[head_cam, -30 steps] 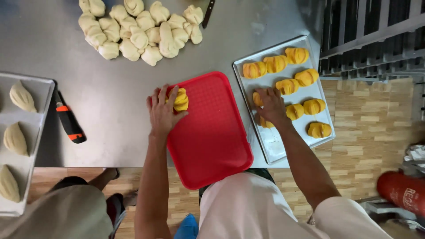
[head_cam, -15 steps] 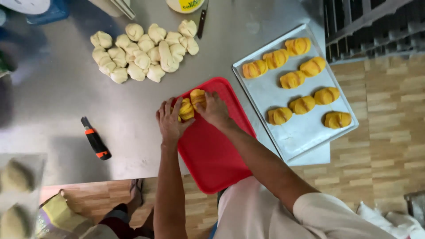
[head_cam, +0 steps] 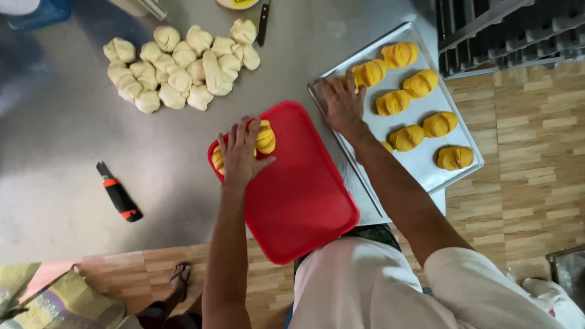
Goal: Transferring shaped dough pieces from a tray to a baking sheet, scoring them with a knife, and placing the sheets onto a bakery rack.
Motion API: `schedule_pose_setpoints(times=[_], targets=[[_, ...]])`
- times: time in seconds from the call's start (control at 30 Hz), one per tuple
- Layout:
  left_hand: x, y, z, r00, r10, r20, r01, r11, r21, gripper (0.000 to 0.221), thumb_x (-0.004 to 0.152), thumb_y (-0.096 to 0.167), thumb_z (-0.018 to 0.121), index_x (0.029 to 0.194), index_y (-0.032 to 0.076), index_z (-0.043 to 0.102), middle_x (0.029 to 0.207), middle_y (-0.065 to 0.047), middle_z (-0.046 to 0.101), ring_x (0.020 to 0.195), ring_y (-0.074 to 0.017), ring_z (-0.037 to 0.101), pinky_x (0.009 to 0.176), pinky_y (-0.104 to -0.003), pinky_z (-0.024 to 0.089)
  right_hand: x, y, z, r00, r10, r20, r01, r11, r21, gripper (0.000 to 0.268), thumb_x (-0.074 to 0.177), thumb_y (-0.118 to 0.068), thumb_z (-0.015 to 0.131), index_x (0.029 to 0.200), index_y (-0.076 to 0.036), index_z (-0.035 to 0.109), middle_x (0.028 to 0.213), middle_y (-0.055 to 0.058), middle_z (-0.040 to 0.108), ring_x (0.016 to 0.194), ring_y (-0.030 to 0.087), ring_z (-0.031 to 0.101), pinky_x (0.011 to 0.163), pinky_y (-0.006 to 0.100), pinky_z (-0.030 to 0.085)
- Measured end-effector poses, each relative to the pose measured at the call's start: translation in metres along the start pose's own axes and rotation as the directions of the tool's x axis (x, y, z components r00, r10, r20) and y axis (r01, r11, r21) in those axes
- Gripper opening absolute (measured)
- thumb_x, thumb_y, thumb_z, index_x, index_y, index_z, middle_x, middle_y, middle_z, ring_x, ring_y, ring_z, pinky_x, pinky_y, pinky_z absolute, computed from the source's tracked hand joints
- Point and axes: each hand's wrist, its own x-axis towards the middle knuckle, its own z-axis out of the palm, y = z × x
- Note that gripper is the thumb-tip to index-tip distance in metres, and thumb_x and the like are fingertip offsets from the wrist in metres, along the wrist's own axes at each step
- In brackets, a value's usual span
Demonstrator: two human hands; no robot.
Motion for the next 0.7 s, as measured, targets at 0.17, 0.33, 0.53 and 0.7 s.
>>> schedule_pose_setpoints(times=[0.17,0.33,0.53,0.7], targets=[[0.007,-0.008,0.022,0.999,-0.032,0.017,0.031,0.998,0.052,0.099,0.072,0.053,0.084,0.156,0.031,0.037,0.156,-0.003,0.040,0.142,-0.0340,0.039,0.113,-0.072,0.030,-0.002,0.009,0.036,0.998,0.045,-0.038,-0.040,0.993,0.107,0.054,0.073,-0.027,0.076,0.125,-0.023,0.061,0.116,0.008,0.059,0.118,0.043,0.053,0.072,0.053,0.058],[0.011,-0.009,0.028,0.999,-0.041,-0.014,0.042,0.998,0.056,0.098,0.070,0.058,0.083,0.153,0.029,0.039,0.154,-0.001,0.043,0.140,-0.0327,0.042,0.113,-0.071,0.032,-0.014,-0.072,0.039,0.981,0.153,0.123,-0.192,0.876,0.442,0.064,0.072,-0.046,0.081,0.131,-0.033,0.060,0.124,0.006,0.064,0.121,0.044,0.059,0.083,0.052,0.062],[0.012,-0.005,0.025,0.999,-0.051,-0.003,0.051,0.999,0.001,0.097,0.071,0.054,0.083,0.153,0.027,0.040,0.153,-0.004,0.045,0.140,-0.0355,0.041,0.113,-0.071,0.032,-0.027,-0.122,0.028,0.991,0.135,0.012,-0.120,0.834,0.538,0.062,0.084,-0.039,0.080,0.136,-0.014,0.057,0.113,0.018,0.056,0.111,0.046,0.060,0.069,0.045,0.064],[0.012,-0.005,0.023,1.000,-0.024,-0.010,0.024,0.999,0.035,0.095,0.073,0.055,0.083,0.153,0.027,0.042,0.153,-0.007,0.044,0.139,-0.0384,0.043,0.111,-0.070,0.034,-0.026,-0.103,0.060,0.998,0.047,-0.041,-0.012,0.792,0.610,0.072,0.088,-0.057,0.073,0.146,-0.019,0.054,0.115,0.023,0.059,0.103,0.051,0.066,0.077,0.056,0.062]])
